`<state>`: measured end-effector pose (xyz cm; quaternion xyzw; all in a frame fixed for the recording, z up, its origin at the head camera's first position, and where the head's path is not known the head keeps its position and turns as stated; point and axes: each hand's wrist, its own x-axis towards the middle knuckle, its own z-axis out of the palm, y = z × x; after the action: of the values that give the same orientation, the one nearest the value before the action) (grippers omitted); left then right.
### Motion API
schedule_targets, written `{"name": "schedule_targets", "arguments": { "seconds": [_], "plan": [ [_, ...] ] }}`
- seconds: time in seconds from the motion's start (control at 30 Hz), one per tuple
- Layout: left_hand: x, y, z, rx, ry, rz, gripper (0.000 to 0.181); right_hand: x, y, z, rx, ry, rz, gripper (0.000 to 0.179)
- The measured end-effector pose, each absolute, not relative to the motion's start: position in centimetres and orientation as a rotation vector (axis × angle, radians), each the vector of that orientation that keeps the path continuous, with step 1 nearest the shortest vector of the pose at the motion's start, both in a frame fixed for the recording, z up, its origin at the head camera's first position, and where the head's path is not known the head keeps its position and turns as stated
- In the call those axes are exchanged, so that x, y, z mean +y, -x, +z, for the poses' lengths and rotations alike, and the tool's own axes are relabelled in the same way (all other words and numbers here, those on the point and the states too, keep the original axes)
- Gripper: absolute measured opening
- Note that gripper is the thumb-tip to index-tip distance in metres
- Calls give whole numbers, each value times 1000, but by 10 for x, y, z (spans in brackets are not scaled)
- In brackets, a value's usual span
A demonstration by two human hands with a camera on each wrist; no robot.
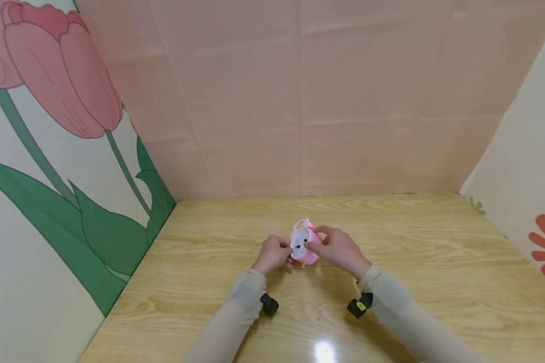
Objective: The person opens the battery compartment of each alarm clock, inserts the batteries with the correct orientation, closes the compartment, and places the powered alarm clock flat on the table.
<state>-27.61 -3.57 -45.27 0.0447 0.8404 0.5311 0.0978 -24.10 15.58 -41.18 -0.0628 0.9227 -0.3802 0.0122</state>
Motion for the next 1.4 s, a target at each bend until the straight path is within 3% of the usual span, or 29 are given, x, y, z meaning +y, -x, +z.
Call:
{"name": "schedule_targets", "arguments": {
  "seconds": [0.47,0.73,0.97,1.07,1.3,1.4],
  "plan": [
    [-41,281,-458,2541,-181,1513,13,132,238,-421,3021,355,-1195,54],
    [-50,278,-433,2506,-277,1645,32,122,236,-422,3122,428,-1118,54],
    [-49,273,-420,2459,-305,1618,28,120,236,-425,3216,399,-925,57],
    [-49,272,-420,2447,-290,1607,27,121,237,-428,3182,393,-944,64],
    [-48,270,-419,2448,-282,1587,26,140,246,-443,2912,401,-1084,110],
    [-47,269,-418,2436,-268,1574,26,149,253,-450,2798,456,-1130,112]
  ]
}}
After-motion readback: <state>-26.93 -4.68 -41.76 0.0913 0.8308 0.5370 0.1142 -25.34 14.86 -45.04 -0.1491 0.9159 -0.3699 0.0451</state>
